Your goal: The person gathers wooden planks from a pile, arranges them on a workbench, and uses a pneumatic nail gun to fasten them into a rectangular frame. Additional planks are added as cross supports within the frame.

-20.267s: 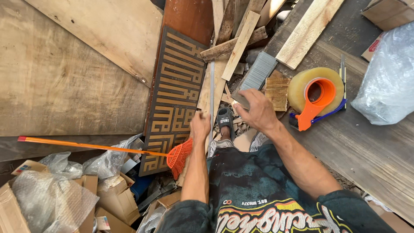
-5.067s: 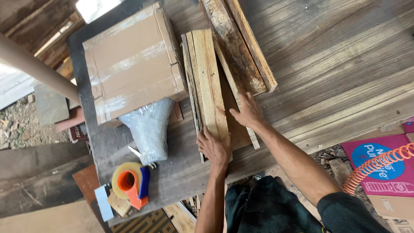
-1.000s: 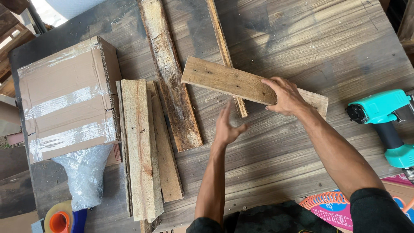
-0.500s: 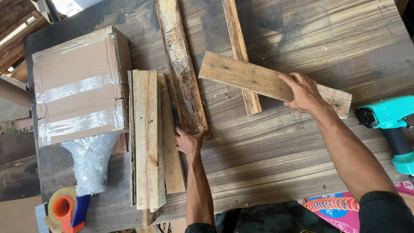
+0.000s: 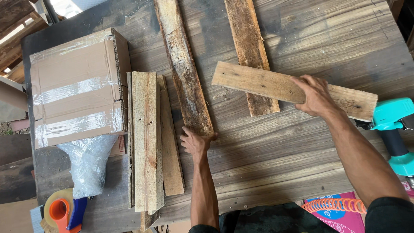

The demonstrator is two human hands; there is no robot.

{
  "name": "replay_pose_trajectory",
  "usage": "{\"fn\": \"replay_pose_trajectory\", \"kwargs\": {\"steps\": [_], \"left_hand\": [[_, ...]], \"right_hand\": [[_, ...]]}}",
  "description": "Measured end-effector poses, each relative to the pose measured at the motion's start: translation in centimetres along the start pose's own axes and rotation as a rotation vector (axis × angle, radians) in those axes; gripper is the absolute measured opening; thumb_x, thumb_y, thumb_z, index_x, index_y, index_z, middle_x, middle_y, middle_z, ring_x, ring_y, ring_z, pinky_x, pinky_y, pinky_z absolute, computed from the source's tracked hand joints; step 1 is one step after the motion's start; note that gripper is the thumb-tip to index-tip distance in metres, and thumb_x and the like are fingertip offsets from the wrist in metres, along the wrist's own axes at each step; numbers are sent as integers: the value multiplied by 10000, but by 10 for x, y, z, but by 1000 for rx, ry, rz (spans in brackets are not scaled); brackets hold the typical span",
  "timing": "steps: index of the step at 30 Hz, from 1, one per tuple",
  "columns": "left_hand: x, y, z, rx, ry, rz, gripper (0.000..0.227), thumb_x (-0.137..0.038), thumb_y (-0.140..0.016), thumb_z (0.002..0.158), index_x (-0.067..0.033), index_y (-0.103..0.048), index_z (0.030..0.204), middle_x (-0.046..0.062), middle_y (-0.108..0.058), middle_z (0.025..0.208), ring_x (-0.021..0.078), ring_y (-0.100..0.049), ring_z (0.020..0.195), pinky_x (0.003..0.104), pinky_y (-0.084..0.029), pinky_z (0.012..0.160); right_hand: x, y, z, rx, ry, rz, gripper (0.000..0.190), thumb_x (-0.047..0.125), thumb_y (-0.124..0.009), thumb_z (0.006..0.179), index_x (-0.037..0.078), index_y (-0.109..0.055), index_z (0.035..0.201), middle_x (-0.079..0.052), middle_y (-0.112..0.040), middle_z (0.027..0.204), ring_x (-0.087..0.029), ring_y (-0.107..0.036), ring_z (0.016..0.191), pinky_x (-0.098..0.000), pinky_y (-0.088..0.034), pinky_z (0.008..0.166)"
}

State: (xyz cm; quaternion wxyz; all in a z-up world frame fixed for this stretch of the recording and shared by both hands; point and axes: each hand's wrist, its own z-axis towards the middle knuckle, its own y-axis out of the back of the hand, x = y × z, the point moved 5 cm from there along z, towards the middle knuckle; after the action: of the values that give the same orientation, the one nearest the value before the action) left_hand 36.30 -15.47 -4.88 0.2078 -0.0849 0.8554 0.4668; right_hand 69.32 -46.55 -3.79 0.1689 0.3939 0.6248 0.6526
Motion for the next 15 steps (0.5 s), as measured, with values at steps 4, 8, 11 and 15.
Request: {"fn": "replay_pose_trajectory", "kwargs": {"steps": [4,8,11,15], "left_hand": [[2,1,8,-8,-19,26,1283,-433,-1029,563,-2,-318,1541,366,-468,1425,467,-472,1338,580,-397,1075],[30,-37,57,-193,-199,-29,732,-392,-960,588,-103,-539,1112,191,-681,1059,397,-676,1061,536,-530,923],[26,-50,68,-330,-343,-126,467,-280,-872,703,-135,-575,1034,125,-652,989,376,-692,967,517,-573,835],[9,-66,70,-316,-490,-186,338,-221,-770,778,-121,-603,1054,88,-560,1002,367,-666,951,519,-601,758]], "right_hand": [[18,1,-1,1,38,84,1015,212,-875,605,257,-521,1554,-181,-541,1481,-431,-489,1409,-567,-285,1176],[43,5,-1,5,132,118,977,163,-889,615,209,-535,1524,-215,-529,1476,-447,-489,1396,-569,-283,1199],[47,-4,0,21,182,124,959,123,-890,627,180,-541,1519,-235,-534,1467,-451,-489,1394,-580,-275,1208],[55,-7,1,23,271,133,946,120,-894,625,133,-545,1505,-258,-522,1477,-471,-479,1394,-614,-277,1203]]}}
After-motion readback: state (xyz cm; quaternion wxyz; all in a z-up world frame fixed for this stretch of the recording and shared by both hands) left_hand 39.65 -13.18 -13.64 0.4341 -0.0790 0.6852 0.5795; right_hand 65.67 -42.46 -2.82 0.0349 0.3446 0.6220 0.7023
